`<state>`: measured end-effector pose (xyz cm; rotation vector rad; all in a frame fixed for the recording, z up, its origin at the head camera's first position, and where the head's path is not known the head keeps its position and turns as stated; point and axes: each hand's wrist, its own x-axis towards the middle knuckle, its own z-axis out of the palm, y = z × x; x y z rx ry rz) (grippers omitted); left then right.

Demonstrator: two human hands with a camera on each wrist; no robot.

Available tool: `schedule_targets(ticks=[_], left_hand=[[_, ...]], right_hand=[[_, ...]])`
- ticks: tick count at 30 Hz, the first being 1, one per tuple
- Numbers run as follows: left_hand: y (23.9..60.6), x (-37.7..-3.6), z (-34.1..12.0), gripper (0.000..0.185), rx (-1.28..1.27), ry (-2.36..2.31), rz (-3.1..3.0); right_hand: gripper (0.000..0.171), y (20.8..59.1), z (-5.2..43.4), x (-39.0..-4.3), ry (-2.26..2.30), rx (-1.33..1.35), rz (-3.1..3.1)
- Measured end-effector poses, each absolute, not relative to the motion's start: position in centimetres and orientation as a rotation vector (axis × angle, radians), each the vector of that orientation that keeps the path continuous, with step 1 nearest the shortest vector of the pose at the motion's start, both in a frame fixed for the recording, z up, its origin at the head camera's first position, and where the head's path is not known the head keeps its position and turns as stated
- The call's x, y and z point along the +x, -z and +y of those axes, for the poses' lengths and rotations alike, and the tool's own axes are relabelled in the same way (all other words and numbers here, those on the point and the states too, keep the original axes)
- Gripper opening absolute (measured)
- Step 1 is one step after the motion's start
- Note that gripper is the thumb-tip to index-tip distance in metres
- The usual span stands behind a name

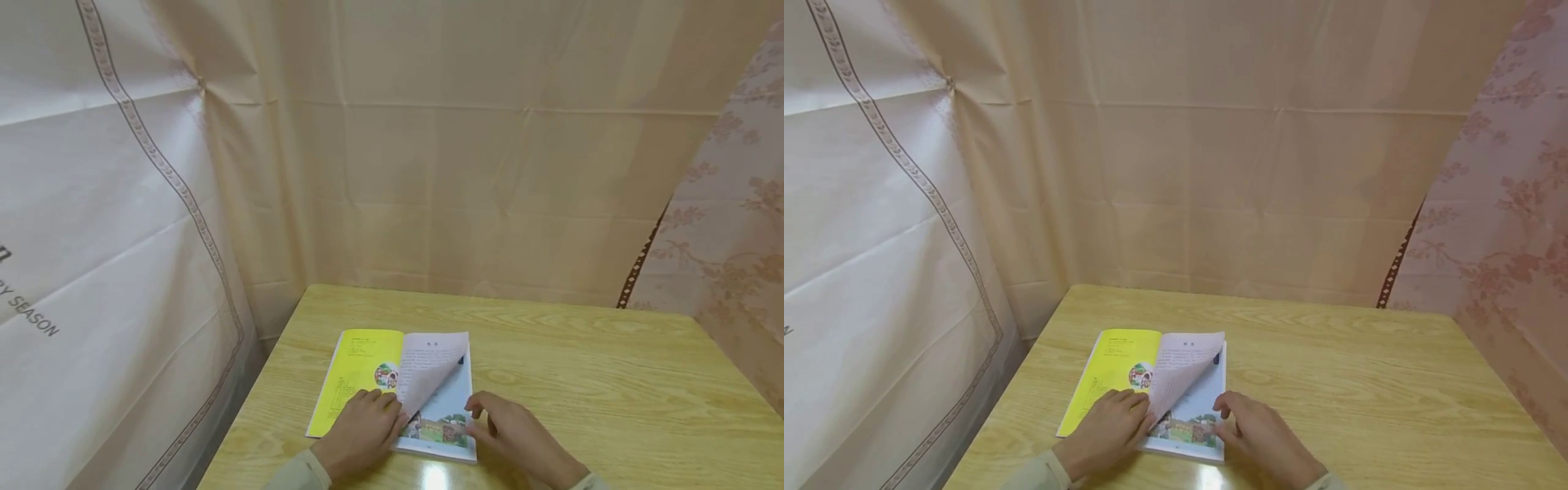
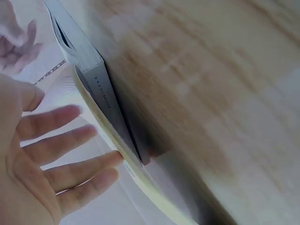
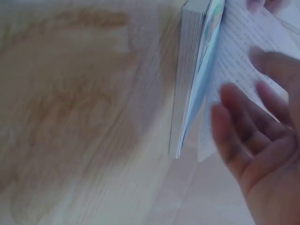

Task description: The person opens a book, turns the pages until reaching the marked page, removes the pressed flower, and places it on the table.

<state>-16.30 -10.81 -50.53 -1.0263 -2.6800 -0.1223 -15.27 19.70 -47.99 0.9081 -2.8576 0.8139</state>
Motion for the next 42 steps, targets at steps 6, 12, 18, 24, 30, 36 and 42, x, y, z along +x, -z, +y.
schedule_targets(ticks=[6,12,18,24,30,36,42], left_hand=[[50.7,-16.4,-11.4,0.05,-0.868,0.204,-2.604],[50.9,-17.0,-11.8,0.083,-0.804,0.3,-2.351],[50.7,-17.1,-12.1,0.07,-0.788,0.178,-2.303],[50.9,-17.4,-12.5,0.062,-0.772,0.087,-2.242],[51.2,-17.2,-12.7,0.044,-0.799,0.053,-2.286],[51.6,-17.2,-12.7,0.026,-0.874,0.107,-2.311],[51.7,-17.0,-12.7,0.016,-0.98,0.185,-2.408]], right_hand=[[0.044,48.3,19.6,-14.9,-0.616,1.072,-3.033],[0.051,48.5,19.3,-14.9,-0.513,1.125,-3.019],[0.045,48.7,19.1,-15.0,-0.452,1.163,-2.967],[0.041,48.4,18.9,-14.9,-0.458,1.155,-2.969],[0.04,48.2,19.0,-15.1,-0.467,1.172,-2.973],[0.043,48.0,19.0,-15.3,-0.468,1.186,-2.974],[0.026,47.8,19.2,-15.5,-0.513,1.26,-2.922]])
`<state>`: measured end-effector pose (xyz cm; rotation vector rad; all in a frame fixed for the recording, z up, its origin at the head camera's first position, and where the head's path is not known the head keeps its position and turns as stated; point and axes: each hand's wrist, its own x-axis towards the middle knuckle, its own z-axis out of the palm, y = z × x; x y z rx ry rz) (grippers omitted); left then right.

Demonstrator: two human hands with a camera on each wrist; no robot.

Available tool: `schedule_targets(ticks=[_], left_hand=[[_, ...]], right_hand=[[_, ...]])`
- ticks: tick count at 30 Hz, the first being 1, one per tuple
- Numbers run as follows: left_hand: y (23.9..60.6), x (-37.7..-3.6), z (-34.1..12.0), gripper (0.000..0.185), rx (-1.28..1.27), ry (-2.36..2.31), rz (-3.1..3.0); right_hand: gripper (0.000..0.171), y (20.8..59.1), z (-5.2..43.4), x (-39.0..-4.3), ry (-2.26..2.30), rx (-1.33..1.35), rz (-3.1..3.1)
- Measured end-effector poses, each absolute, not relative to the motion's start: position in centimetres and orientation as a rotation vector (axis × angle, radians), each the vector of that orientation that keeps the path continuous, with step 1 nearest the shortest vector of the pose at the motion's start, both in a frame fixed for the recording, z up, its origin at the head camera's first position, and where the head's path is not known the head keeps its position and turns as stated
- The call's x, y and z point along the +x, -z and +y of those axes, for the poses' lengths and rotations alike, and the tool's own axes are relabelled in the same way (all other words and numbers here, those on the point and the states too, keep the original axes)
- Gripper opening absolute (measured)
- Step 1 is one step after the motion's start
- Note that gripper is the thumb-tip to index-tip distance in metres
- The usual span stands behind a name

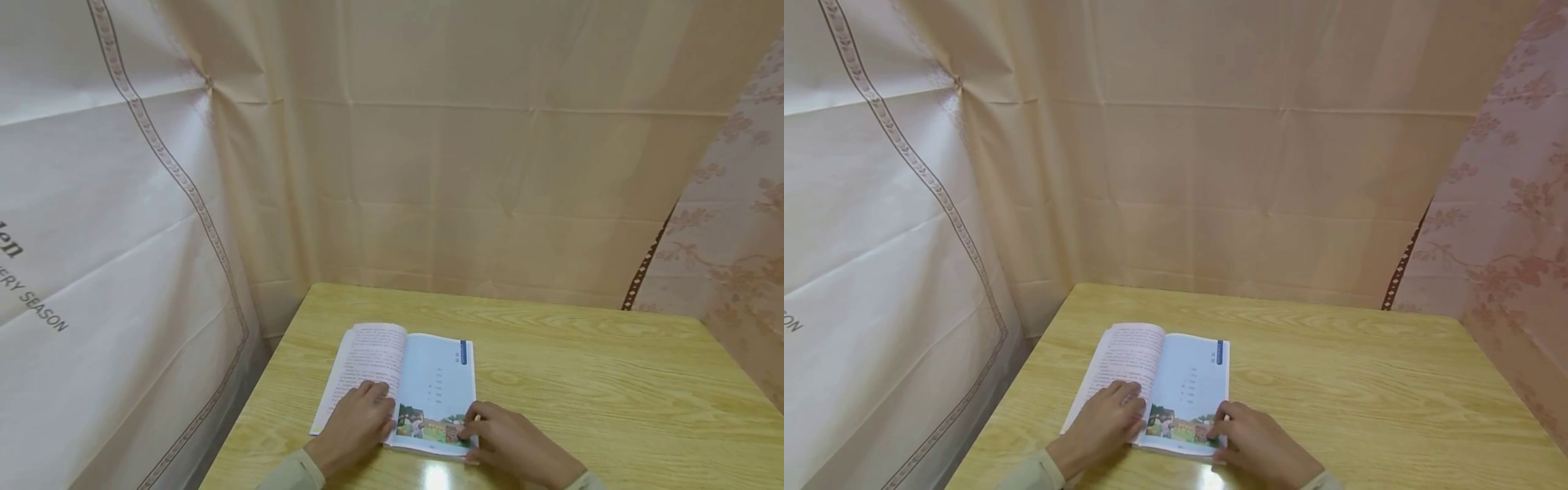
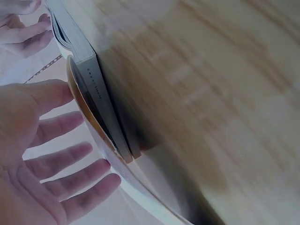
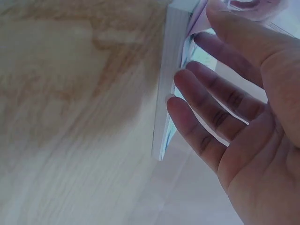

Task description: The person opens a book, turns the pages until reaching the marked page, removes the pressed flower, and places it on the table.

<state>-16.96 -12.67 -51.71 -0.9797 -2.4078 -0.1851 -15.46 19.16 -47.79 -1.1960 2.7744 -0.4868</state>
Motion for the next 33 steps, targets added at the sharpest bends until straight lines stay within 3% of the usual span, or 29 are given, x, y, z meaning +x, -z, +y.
schedule_targets(ticks=[3,7,14,23,33], left_hand=[[51.78,-16.92,-12.53,0.013,-1.022,0.182,-2.424],[51.76,-16.79,-12.41,0.013,-1.055,0.162,-2.461],[51.67,-16.3,-12.32,0.042,-1.07,0.161,-2.556],[51.65,-16.17,-11.91,0.064,-1.075,0.134,-2.589],[51.45,-16.2,-11.71,0.062,-1.073,0.111,-2.576]], right_hand=[[0.012,47.76,19.41,-15.59,0.521,-1.278,2.759],[0.009,47.84,19.61,-15.72,0.572,-1.378,2.743],[0.003,48.41,19.65,-16.07,0.549,-1.667,2.763],[0.016,48.08,19.55,-15.77,0.553,-1.397,2.814],[0.014,48.39,20.12,-15.19,0.716,-1.327,2.827]])
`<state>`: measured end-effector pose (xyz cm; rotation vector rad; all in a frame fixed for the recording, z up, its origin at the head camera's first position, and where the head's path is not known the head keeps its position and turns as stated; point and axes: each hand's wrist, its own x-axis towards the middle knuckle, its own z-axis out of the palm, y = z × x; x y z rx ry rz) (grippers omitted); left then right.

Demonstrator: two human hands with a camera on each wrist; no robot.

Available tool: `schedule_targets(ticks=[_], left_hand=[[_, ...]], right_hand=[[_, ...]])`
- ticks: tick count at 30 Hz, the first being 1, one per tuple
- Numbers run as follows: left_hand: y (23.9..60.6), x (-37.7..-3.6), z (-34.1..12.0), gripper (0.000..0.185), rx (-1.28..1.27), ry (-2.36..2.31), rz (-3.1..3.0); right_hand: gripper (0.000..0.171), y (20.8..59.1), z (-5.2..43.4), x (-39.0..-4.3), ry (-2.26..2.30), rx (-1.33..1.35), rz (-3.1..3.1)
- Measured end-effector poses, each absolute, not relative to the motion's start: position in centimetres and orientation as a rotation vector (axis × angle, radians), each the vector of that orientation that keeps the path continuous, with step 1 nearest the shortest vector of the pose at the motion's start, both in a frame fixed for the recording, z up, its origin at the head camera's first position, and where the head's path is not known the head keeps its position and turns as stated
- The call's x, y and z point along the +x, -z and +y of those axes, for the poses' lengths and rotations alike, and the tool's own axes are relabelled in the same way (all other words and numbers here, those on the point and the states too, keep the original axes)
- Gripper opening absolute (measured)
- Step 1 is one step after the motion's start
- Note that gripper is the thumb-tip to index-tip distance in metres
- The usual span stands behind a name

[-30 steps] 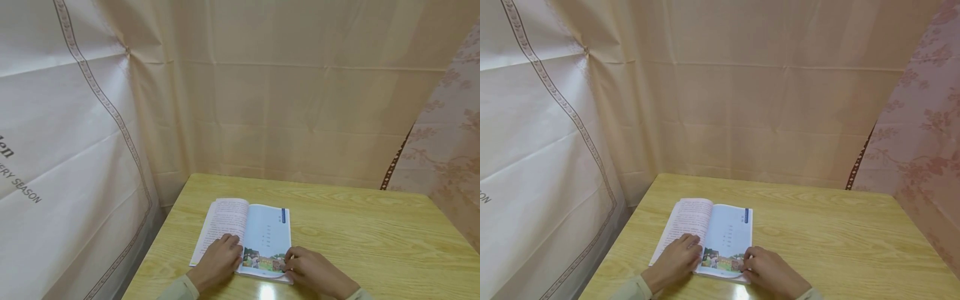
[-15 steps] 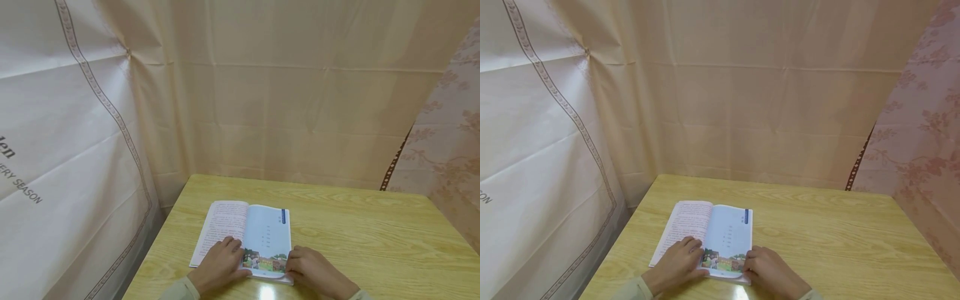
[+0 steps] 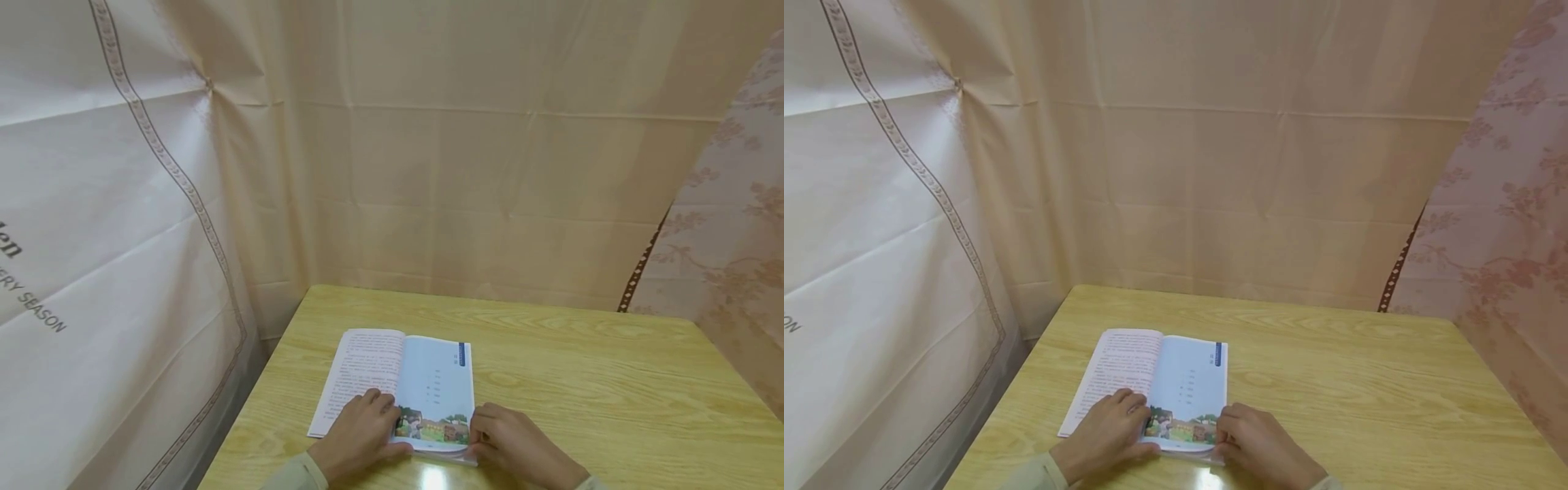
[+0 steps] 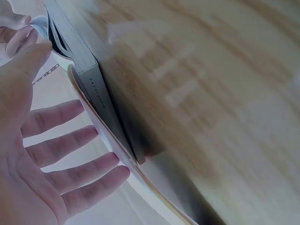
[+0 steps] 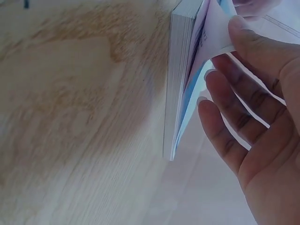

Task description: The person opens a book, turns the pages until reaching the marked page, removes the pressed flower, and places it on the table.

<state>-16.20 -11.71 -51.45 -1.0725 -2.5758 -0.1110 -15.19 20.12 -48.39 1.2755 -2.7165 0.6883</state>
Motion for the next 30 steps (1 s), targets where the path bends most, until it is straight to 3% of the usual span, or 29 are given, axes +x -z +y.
schedule_targets(ticks=[19,30], left_hand=[[51.25,-16.12,-11.35,0.065,-1.07,0.068,-2.601],[51.06,-16.05,-10.75,0.067,-1.036,0.024,-2.589]], right_hand=[[0.007,47.95,19.89,-14.76,-0.718,1.1,-2.844],[0.01,47.92,19.55,-14.6,-0.774,1.139,-2.563]])
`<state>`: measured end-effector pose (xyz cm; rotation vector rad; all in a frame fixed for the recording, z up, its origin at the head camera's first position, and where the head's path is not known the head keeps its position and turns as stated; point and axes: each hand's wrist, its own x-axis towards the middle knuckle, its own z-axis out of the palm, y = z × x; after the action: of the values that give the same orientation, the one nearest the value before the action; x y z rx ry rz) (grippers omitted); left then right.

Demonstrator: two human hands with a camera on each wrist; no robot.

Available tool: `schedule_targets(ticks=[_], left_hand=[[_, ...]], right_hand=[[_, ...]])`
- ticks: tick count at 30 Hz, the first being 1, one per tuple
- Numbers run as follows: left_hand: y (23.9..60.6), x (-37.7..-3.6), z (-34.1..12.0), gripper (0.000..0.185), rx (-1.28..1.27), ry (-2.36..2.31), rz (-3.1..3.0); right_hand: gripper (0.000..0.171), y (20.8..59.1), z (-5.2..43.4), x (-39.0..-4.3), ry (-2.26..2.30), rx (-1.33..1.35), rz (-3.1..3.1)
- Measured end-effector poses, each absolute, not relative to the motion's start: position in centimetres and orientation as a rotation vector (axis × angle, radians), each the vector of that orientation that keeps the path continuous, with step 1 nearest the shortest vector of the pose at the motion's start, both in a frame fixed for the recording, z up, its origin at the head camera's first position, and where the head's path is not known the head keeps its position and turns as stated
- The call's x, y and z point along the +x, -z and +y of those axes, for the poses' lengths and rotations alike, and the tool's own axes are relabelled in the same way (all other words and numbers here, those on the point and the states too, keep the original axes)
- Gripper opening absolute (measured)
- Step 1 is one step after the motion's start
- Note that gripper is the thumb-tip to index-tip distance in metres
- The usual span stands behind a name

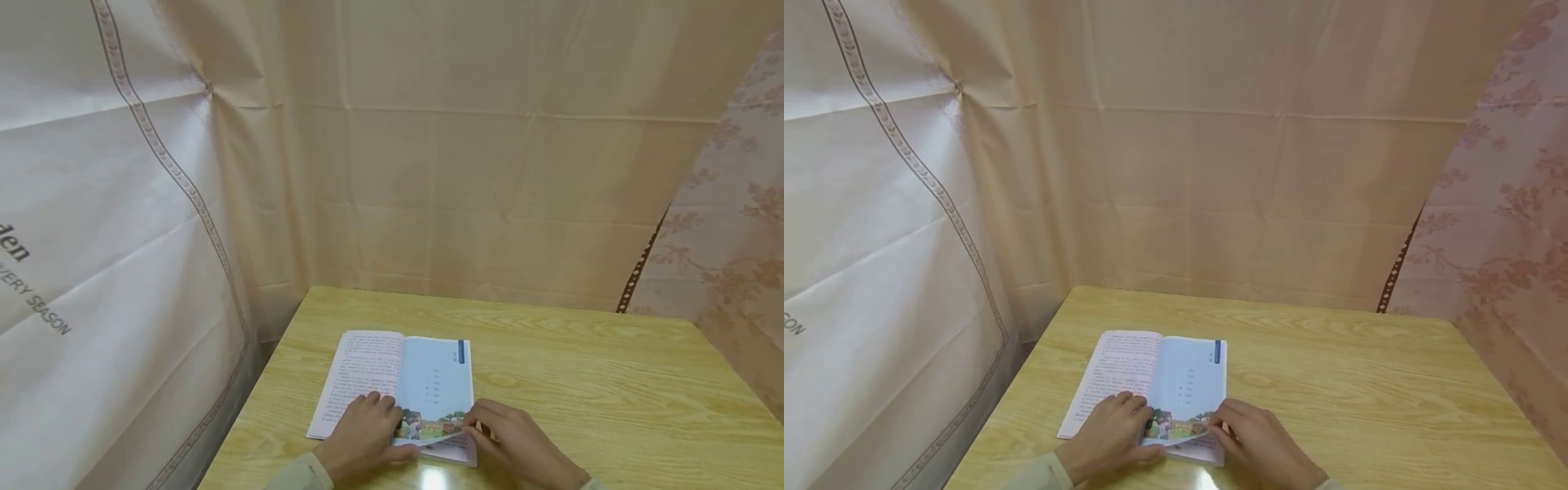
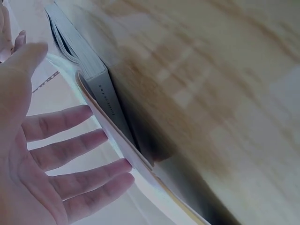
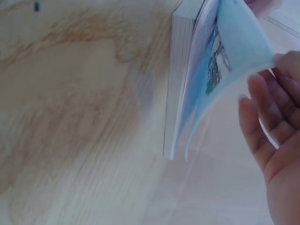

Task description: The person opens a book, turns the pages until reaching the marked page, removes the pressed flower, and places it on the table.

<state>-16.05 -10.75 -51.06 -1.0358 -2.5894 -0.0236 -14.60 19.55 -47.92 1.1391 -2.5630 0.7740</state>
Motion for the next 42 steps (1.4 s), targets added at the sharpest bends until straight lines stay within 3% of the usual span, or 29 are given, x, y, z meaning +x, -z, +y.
schedule_targets(ticks=[6,11,13,18,21,28,34,42], left_hand=[[51.0,-16.1,-10.9,0.049,-1.044,0.079,-2.63],[51.3,-16.1,-11.1,0.035,-1.017,0.155,-2.565],[51.4,-16.0,-11.1,0.04,-0.983,0.184,-2.5],[51.4,-16.1,-11.2,0.08,-0.892,0.206,-2.372],[51.2,-16.3,-11.2,0.088,-0.878,0.193,-2.366],[51.2,-16.6,-11.5,0.051,-0.933,0.091,-2.378],[51.3,-16.6,-11.8,0.031,-1.065,0.119,-2.336],[51.3,-16.1,-12.1,0.024,-1.145,0.112,-2.43]], right_hand=[[0.023,47.9,19.5,-14.6,-0.778,0.987,-2.583],[0.019,47.9,19.9,-14.5,-0.771,0.968,-2.813],[0.023,48.0,20.0,-14.5,-0.753,1.007,-2.923],[0.039,48.7,20.0,-14.6,-0.658,1.072,-3.036],[0.041,49.0,19.9,-14.6,-0.594,1.081,-3.02],[0.033,49.1,20.0,-14.7,-0.539,1.129,-2.97],[0.03,48.9,20.0,-14.7,-0.515,1.167,-2.952],[0.022,49.1,20.2,-14.9,-0.556,1.191,-2.924]])
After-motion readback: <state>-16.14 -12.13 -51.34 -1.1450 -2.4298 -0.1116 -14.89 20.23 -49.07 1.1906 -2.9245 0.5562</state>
